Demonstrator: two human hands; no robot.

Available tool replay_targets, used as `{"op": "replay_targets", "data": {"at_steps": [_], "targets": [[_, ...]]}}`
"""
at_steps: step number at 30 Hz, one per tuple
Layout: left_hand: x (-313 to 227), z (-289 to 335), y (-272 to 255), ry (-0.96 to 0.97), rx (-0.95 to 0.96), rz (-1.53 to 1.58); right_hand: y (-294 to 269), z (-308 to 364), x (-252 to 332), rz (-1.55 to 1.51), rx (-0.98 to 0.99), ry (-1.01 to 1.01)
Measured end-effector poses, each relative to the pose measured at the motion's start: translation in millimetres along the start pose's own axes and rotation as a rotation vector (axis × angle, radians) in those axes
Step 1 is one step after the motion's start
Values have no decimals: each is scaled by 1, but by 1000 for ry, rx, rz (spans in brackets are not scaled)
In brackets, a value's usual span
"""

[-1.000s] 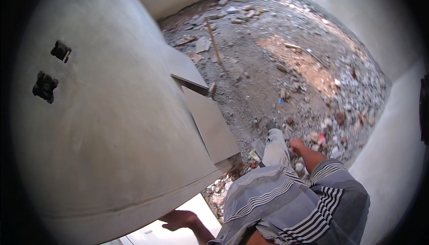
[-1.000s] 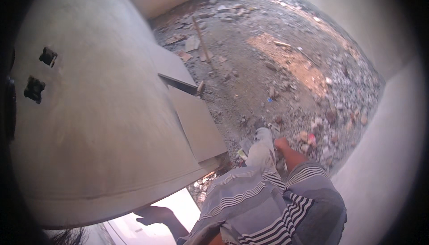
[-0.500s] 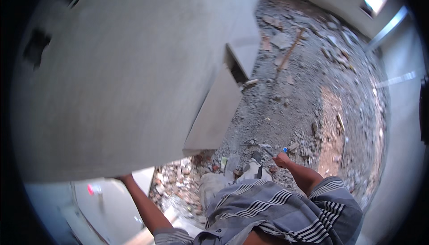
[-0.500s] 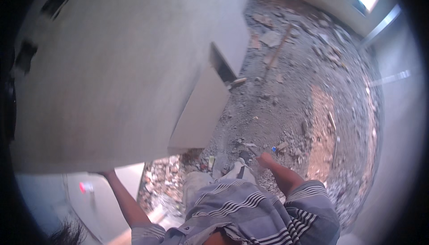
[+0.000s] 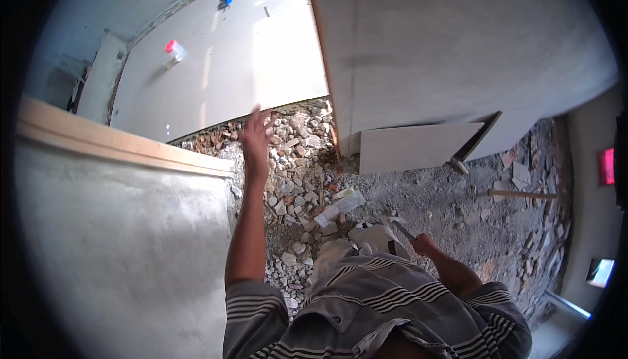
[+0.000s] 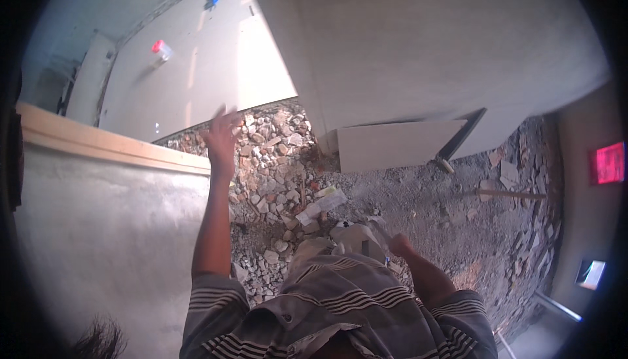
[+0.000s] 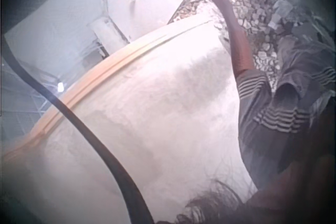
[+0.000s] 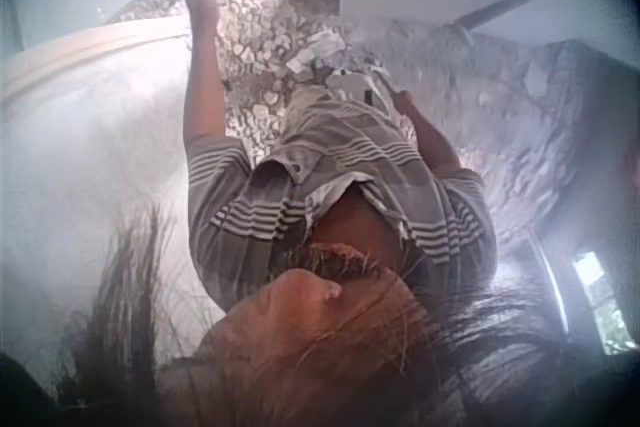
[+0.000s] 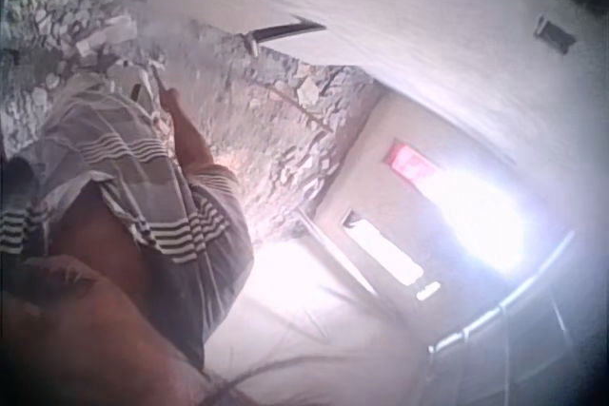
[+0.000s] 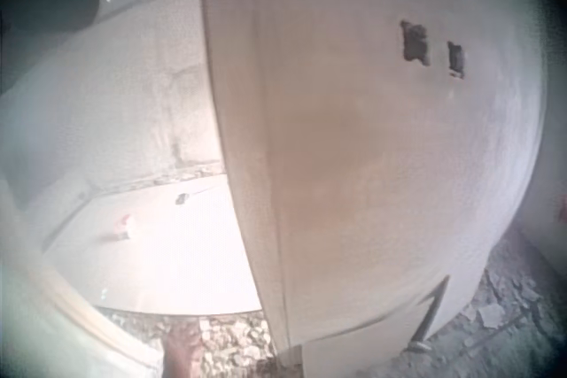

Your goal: The person scoops cement from a bag into a bucket using a trowel, then moves indoors and sits on the floor. They use a hammer and chisel to break up rubble and debris along the base of a wall.

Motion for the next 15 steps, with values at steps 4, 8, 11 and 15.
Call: {"op": "replay_targets", "data": {"at_steps": [4,8,11,15], "targets": [[47,153,-126,-274,-421,-175,-25,-17,39,14,-75,-41],[39,279,-245,-212,-799,-743,-47,-28,104,-73,-96,-78],[11,348,-301,-181,-977,-1101,-64,-36,164,-109,-98,-108],[24,409,-295,-479,-792,-839,-76,-33,228,23,-46,-163]]}}
Point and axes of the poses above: each hand's wrist, its own z-axis away from the middle knuckle, its own y-axis out of the palm, x = y × z, the point moved 1 cm from there along -z, towards the middle knuckle, and after that the axes turned 6 degrees about x, right-handed, at the moved point
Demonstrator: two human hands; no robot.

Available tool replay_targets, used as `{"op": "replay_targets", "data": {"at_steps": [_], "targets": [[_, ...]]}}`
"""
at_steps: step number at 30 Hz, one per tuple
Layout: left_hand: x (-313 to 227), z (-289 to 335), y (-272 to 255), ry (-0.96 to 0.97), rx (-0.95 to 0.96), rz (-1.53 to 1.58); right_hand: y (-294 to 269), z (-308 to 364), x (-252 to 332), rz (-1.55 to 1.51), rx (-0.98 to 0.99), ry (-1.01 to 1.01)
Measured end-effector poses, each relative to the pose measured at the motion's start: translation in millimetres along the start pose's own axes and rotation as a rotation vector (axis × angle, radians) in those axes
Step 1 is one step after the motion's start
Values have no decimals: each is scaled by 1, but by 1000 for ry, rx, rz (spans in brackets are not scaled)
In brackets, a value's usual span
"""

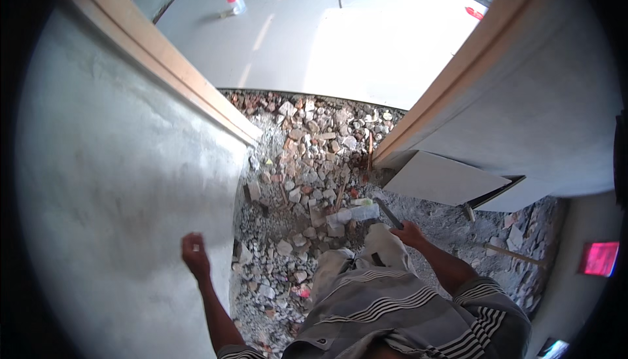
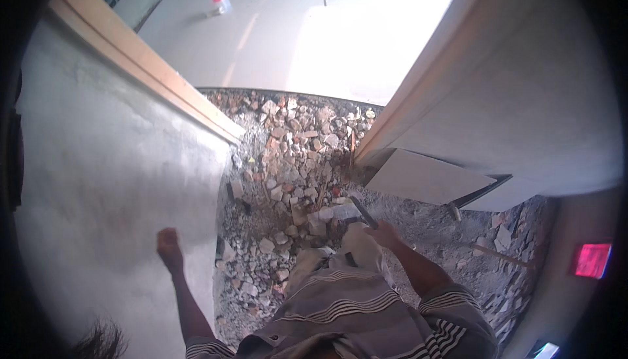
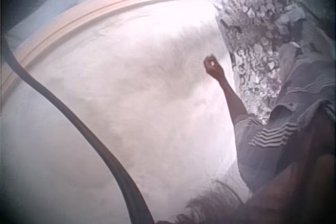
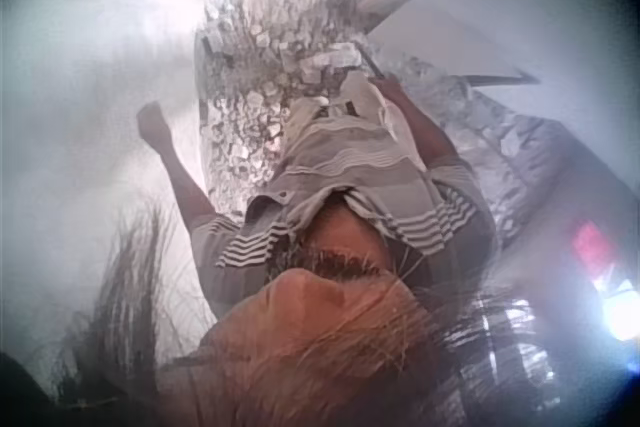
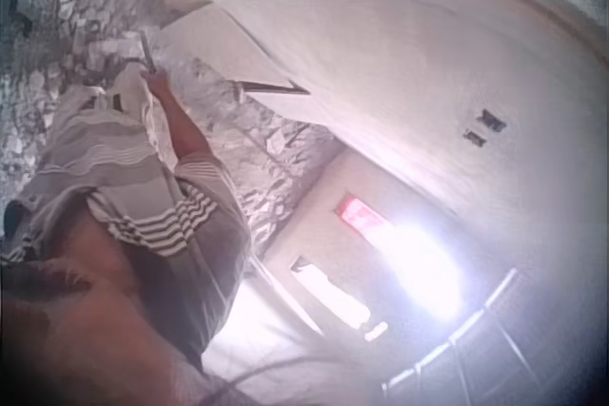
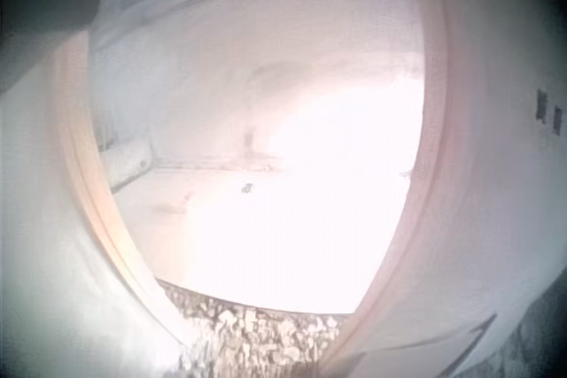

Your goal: The person scoops cement from a bag into a bucket using a trowel, then moves indoors and sits on the floor. They use a hammer and chisel to break up rubble and debris along the base of a wall.

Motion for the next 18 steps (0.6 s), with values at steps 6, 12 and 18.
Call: {"op": "replay_targets", "data": {"at_steps": [6,12,18], "targets": [[-11,173,169,-186,924,104,10,12,44,137,87,-174],[-66,268,226,-272,811,140,-12,-24,78,331,507,-242],[-110,302,205,-671,542,299,-54,-33,96,418,666,-384]]}}
Point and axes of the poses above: each hand's wrist, its own z-axis away from the middle knuckle, its own y-axis out of the palm, x = y × z, the point moved 1 cm from there along -z, towards the middle knuckle, and after that the axes turned 6 degrees about x, right-handed, at the moved point
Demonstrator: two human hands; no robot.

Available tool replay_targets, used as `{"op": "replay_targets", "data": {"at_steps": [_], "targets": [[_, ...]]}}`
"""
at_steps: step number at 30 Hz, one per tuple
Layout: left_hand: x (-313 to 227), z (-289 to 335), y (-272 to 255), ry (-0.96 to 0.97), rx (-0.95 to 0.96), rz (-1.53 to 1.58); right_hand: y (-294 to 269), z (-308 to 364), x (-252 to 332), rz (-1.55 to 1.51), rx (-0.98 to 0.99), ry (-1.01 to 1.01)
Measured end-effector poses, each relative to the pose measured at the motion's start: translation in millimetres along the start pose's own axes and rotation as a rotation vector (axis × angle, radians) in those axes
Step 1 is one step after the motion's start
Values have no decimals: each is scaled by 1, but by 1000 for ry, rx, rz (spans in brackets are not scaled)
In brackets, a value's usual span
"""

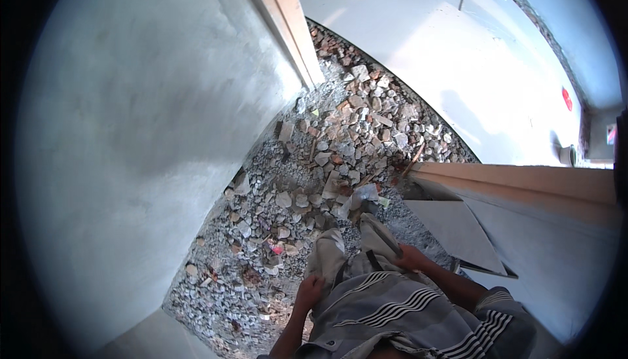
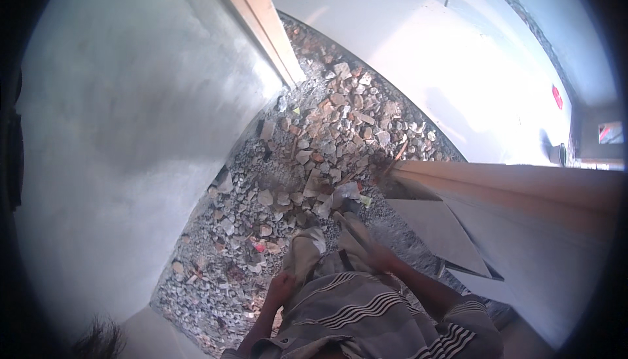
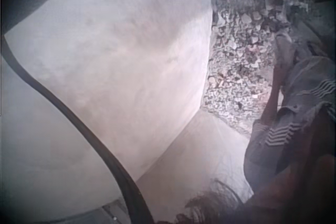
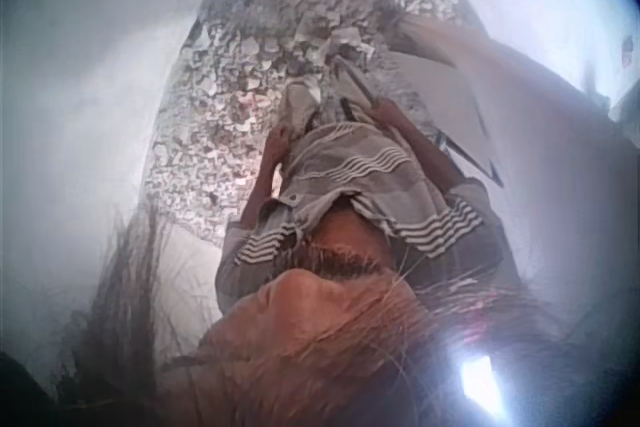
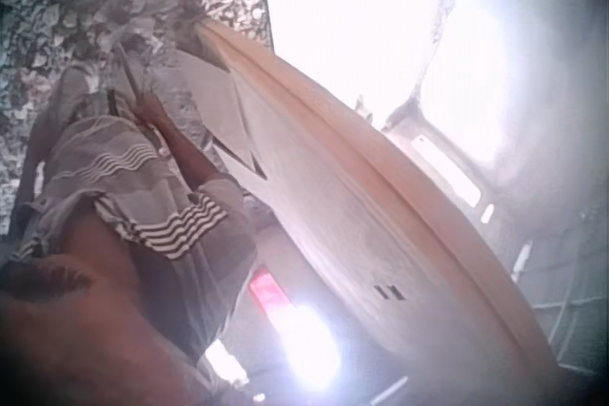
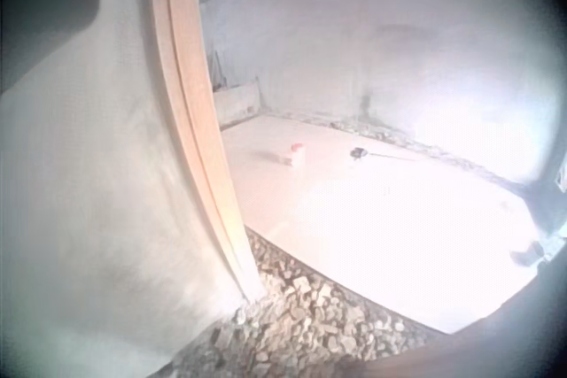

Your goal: The person scoops cement from a bag into a bucket using a trowel, then moves indoors and sits on the floor. They use a hammer and chisel to break up rubble and debris along the base of a wall.

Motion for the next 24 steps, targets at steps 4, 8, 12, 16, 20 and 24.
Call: {"op": "replay_targets", "data": {"at_steps": [4,8,12,16,20,24], "targets": [[27,57,-11,-280,317,245,-11,6,-11,62,78,-26],[68,62,-8,-234,523,53,-12,-7,-13,72,10,-90],[109,38,11,-96,621,-61,-10,-45,-6,177,30,57],[152,-43,-67,-123,168,-274,-11,-136,11,208,-104,-147],[147,-133,-228,5,-644,-460,2,-258,45,211,-95,-102],[87,-198,-377,312,-1259,-1213,34,-354,96,264,-394,-484]]}}
Point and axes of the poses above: each hand's wrist, its own z-axis away from the middle knuckle, its own y-axis out of the palm, x = y × z, the point moved 1 cm from there along -z, towards the middle knuckle, and after that the axes turned 6 degrees about x, right-handed, at the moved point
